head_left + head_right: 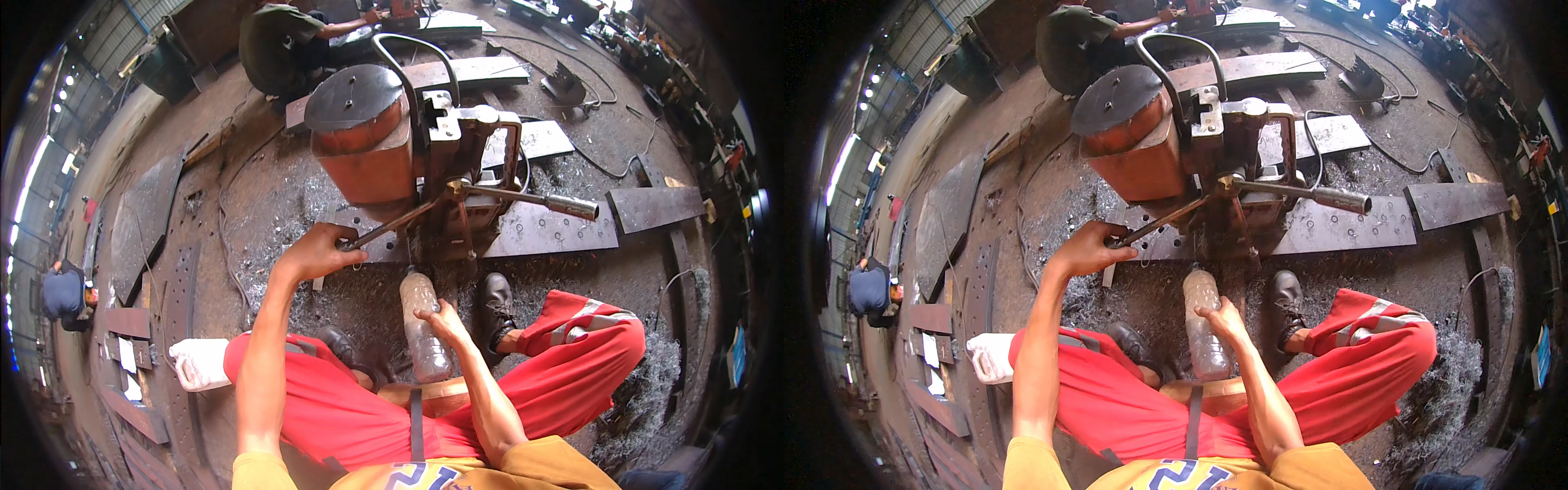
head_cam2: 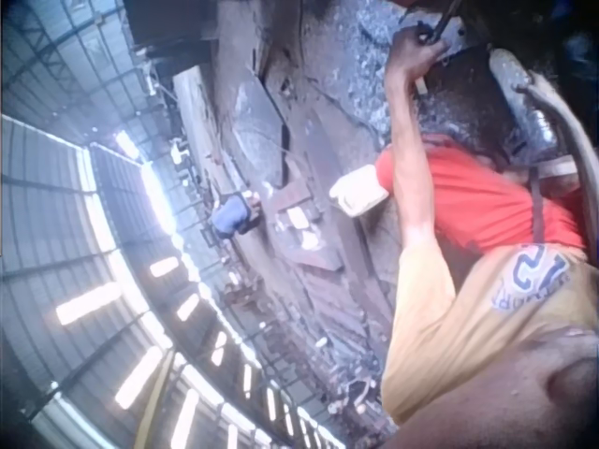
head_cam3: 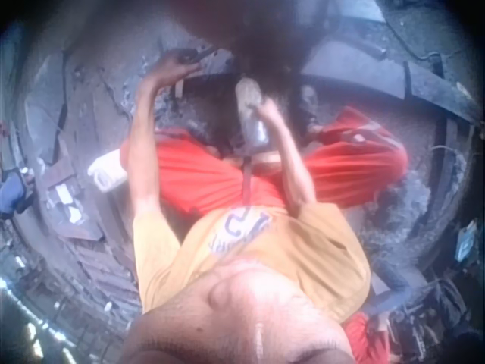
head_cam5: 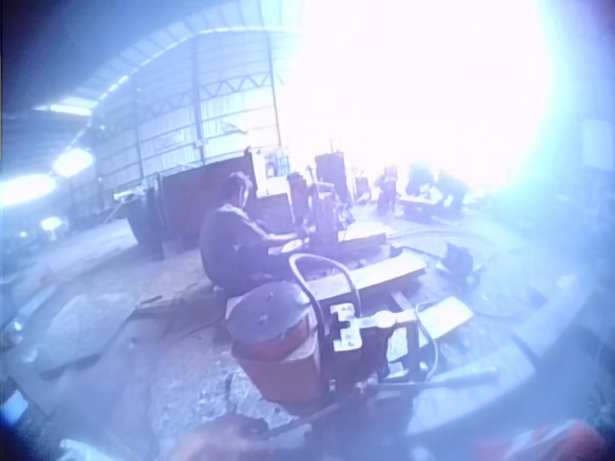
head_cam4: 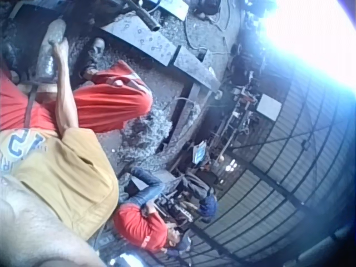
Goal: The person sits on the workshop floor and operates a pneumatic tool, repeatedly pressing the trigger while holding a plastic bottle under the nozzle to catch liquid. The person adjusts the tool and bottle position several times during the process.
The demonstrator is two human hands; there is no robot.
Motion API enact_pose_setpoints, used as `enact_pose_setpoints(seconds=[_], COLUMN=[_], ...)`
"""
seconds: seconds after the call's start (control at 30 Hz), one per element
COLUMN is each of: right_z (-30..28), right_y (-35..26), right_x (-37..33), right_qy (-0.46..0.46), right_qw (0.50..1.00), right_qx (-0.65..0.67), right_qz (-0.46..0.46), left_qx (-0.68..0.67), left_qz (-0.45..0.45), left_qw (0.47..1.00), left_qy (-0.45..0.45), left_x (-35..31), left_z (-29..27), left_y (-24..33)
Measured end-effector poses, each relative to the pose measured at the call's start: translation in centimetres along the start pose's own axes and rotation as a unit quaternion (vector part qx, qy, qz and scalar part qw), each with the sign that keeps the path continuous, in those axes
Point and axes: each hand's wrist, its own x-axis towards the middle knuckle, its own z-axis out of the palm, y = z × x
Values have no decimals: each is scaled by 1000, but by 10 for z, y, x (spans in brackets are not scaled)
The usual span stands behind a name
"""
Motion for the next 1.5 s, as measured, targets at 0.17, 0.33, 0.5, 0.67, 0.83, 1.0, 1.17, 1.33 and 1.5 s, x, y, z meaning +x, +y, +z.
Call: enact_pose_setpoints(seconds=[0.17, 0.33, 0.5, 0.67, 0.83, 1.0, 1.17, 1.33, 1.5], right_z=[0, 1, -3, 1, 2, -1, -3, -6, -5], right_y=[-9, -9, -13, -3, 1, -6, -7, -8, -10], right_x=[-6, -6, -5, 3, 7, 0, -1, -2, -3], right_qy=[-10, -15, -49, -35, -33, -33, -43, -48, -49], right_qw=[1000, 1000, 999, 999, 999, 999, 999, 998, 998], right_qx=[12, 23, 13, 17, 26, 30, 27, 29, 39], right_qz=[-8, -7, 18, 15, 10, 14, 6, 11, 11], left_qx=[-3, -11, -19, -9, -20, -13, -13, -17, -14], left_qz=[12, 20, -14, -7, 15, 4, 31, -23, 37], left_qw=[1000, 1000, 1000, 1000, 1000, 1000, 999, 999, 998], left_qy=[22, 19, -1, 12, 14, 5, 29, -17, 38], left_x=[0, 1, -5, -2, 1, 0, 2, 0, 1], left_z=[3, 5, -1, 2, 6, 2, 5, -2, 9], left_y=[-9, -13, 1, -2, -11, -7, -13, 2, -14])
